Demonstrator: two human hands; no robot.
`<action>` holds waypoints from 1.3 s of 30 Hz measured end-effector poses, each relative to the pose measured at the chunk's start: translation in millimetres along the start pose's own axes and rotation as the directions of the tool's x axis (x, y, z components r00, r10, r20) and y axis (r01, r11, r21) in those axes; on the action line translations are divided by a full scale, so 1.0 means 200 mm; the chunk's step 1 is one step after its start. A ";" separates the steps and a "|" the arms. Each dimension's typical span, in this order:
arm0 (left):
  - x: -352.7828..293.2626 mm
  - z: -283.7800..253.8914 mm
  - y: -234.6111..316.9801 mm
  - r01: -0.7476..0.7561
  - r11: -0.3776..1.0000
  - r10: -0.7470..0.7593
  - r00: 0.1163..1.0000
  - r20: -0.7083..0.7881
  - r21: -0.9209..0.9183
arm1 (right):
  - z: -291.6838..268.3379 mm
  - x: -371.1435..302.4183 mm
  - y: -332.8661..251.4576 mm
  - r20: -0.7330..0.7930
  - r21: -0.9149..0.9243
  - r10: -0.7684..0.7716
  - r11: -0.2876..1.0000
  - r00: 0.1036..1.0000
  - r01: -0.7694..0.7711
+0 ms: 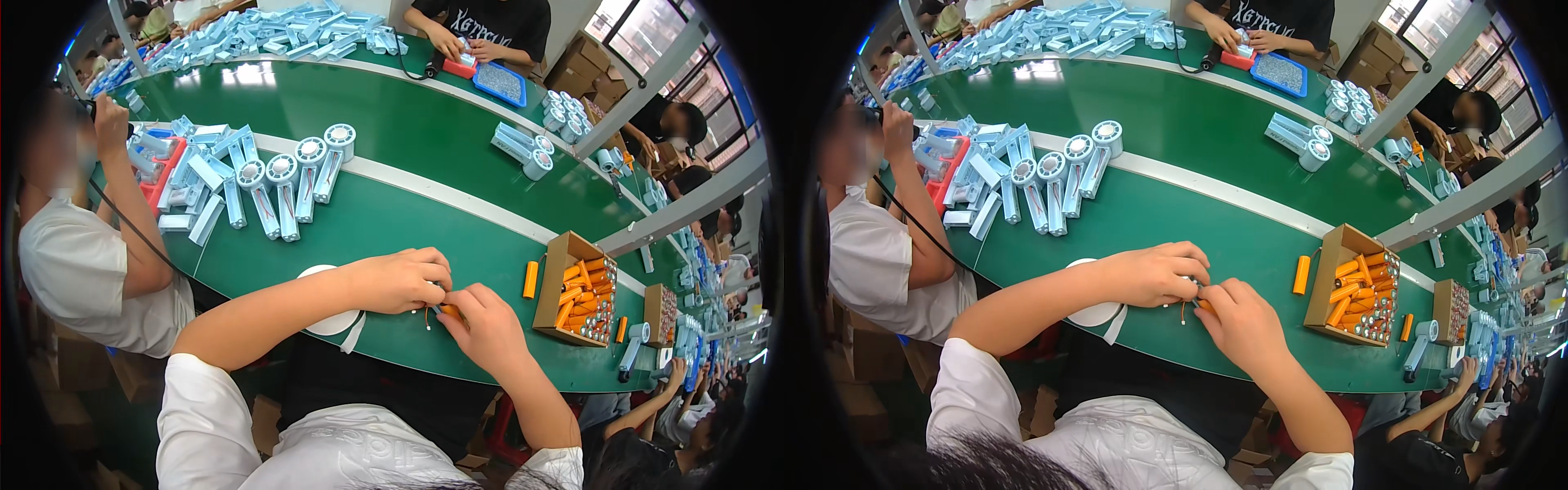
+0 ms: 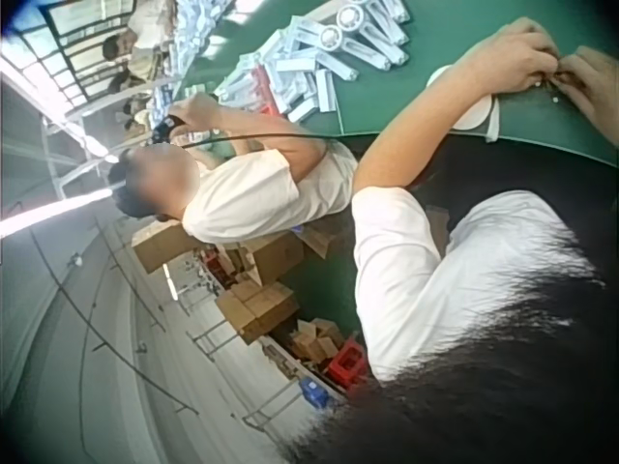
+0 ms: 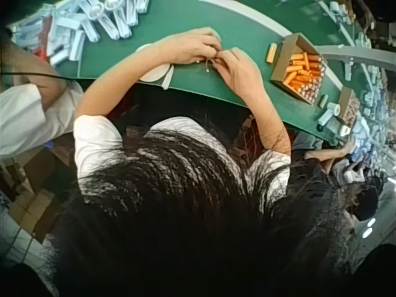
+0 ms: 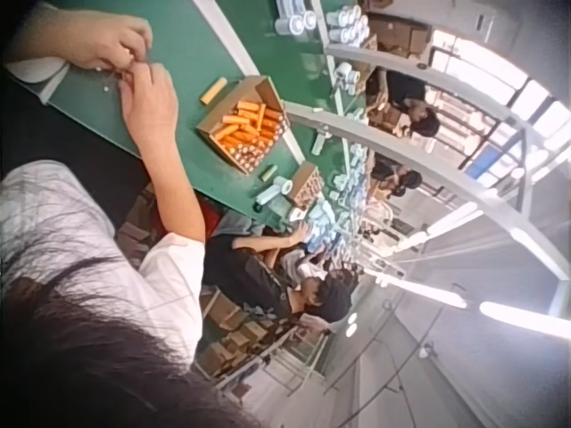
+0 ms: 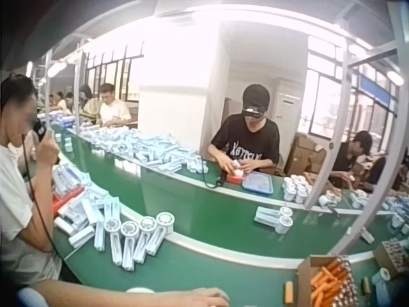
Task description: Assembling handheld fans by inserting internal components and applying tape on a factory production line.
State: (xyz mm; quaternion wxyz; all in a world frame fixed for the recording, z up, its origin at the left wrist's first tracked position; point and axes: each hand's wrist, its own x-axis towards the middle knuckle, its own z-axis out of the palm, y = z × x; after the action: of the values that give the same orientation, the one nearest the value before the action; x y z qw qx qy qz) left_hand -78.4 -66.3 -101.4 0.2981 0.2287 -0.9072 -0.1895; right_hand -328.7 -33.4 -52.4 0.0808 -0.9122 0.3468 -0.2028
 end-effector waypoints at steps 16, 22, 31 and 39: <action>-0.01 0.02 -0.01 0.001 1.000 -0.001 1.000 -0.001 0.027 | -0.13 0.08 0.00 0.214 0.254 0.189 0.937 0.959 -0.241; -0.01 0.03 0.00 0.006 1.000 -0.006 1.000 -0.013 0.001 | -0.09 0.09 0.00 0.270 0.176 0.180 0.957 0.946 -0.232; -0.01 0.03 0.00 0.017 1.000 -0.017 1.000 -0.001 -0.012 | -0.09 0.10 -0.03 0.217 0.183 0.166 0.961 0.962 -0.208; 0.00 0.01 0.01 0.022 1.000 -0.022 1.000 0.012 -0.001 | -0.08 0.05 -0.01 0.131 0.152 0.092 0.982 0.987 -0.112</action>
State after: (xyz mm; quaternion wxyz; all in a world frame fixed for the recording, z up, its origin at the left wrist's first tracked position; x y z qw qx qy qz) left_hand -80.2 -64.3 -103.1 0.2905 0.2372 -0.9063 -0.1947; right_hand -327.4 -38.1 -34.7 0.1847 -0.8947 0.3702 -0.1684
